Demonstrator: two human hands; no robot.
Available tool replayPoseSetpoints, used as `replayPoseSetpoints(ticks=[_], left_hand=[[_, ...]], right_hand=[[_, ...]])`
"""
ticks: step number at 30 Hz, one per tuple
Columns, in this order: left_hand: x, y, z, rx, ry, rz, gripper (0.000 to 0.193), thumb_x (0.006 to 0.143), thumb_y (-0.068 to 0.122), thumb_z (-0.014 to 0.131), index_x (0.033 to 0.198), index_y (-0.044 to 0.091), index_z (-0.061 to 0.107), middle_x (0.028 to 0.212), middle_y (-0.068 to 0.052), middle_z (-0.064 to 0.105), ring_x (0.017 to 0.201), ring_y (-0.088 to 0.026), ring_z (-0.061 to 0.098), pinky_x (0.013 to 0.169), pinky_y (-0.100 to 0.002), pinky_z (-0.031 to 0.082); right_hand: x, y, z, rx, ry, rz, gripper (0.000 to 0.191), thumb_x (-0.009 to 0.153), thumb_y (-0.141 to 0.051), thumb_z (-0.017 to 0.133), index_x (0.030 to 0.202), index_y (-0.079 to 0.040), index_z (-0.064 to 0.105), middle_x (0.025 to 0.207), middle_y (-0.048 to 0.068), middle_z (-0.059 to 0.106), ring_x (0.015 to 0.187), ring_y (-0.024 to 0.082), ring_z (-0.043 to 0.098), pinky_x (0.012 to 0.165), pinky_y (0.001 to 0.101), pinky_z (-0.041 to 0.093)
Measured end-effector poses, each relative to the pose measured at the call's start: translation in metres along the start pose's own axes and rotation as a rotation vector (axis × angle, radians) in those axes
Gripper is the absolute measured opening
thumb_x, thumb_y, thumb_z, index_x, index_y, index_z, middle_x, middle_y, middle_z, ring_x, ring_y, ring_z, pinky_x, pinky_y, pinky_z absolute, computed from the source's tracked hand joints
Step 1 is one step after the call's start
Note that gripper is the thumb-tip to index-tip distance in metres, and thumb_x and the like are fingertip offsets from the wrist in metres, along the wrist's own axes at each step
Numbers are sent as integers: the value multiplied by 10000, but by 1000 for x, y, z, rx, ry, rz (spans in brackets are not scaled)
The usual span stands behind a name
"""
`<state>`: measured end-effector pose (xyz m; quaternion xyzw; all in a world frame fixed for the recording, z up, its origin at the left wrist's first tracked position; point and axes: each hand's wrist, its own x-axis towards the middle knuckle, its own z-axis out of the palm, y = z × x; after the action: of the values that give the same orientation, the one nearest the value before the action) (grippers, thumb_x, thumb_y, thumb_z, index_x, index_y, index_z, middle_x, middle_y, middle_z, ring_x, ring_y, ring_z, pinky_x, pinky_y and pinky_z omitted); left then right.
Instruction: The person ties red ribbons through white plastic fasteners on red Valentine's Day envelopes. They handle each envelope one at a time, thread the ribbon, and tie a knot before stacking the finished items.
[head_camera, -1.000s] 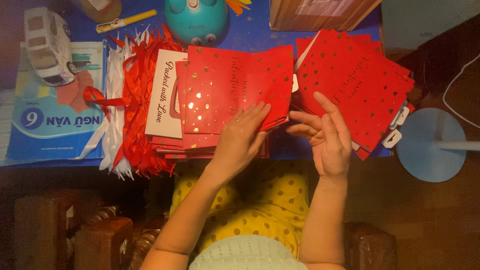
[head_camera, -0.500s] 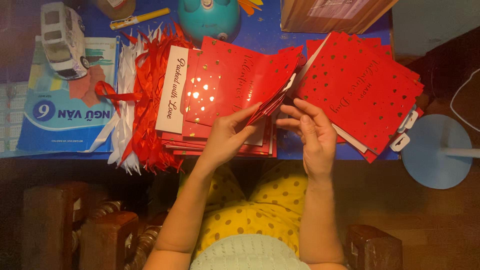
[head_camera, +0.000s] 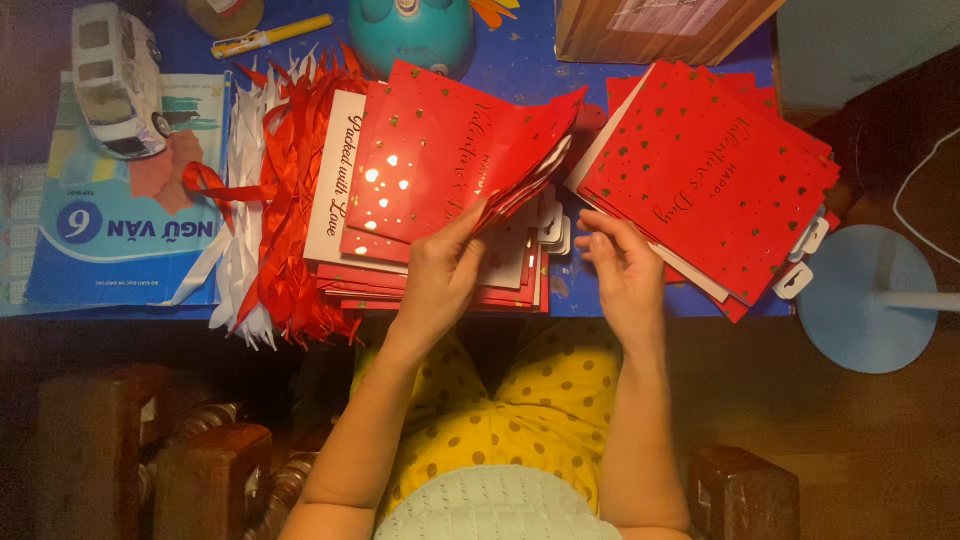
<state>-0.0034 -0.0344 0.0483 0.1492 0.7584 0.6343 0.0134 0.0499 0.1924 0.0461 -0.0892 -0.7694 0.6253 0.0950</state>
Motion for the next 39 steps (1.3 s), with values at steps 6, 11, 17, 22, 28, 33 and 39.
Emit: replayPoseSetpoints(ticks=[6,11,17,22,28,33,39], left_hand=[[2,22,-25,287,233,111,368,1010,-71,585,1369,-4,633,1211,-242,664,1110,-311,648,959,-361,530],[-6,29,-40,509,153,332,628,822,-179,543,1411,35,588,1403,-178,648,1353,-344,614,1185,-442,487],[-18,13,-7,672,-26,333,664,782,-82,647,1428,48,565,1406,-213,614,1341,-407,566,1177,-506,423],[-26,11,28,728,-59,343,591,868,34,700,1443,45,565,1407,-230,612,1348,-429,561,1179,-510,423],[-5,5,-25,778,101,217,692,944,479,718,1468,75,513,1526,-261,451,1475,-470,341,1202,-636,255],[18,-2,-70,917,248,-219,931,888,599,704,1558,50,364,1538,-395,281,1413,-556,240,1092,-694,220],[7,-9,-35,1053,237,-135,839,944,552,655,1560,59,369,1528,-413,324,1382,-535,348,1140,-632,257]], right_hand=[[-2,-7,13,-230,-56,-17,307,1030,-139,589,1313,-45,662,1265,67,649,1078,134,639,882,270,542],[2,-12,18,-246,-44,7,335,1020,-164,587,1333,-65,650,1284,64,634,1066,135,633,859,267,539],[1,2,19,-215,-38,-37,337,1041,-171,590,1343,-28,639,1302,76,618,1135,146,625,935,280,538],[2,12,25,-115,48,-14,372,1057,-170,547,1373,23,584,1284,108,647,1109,128,626,931,288,527],[-2,7,21,-68,59,75,436,1103,-234,446,1456,-3,554,1345,112,671,1151,152,649,1015,317,499],[1,4,30,20,11,-54,450,1106,-195,528,1492,30,484,1457,147,597,1330,193,569,1120,334,431],[3,-2,35,-264,130,-32,540,1010,-122,643,1503,27,477,1354,164,653,1212,200,615,1047,339,474]])
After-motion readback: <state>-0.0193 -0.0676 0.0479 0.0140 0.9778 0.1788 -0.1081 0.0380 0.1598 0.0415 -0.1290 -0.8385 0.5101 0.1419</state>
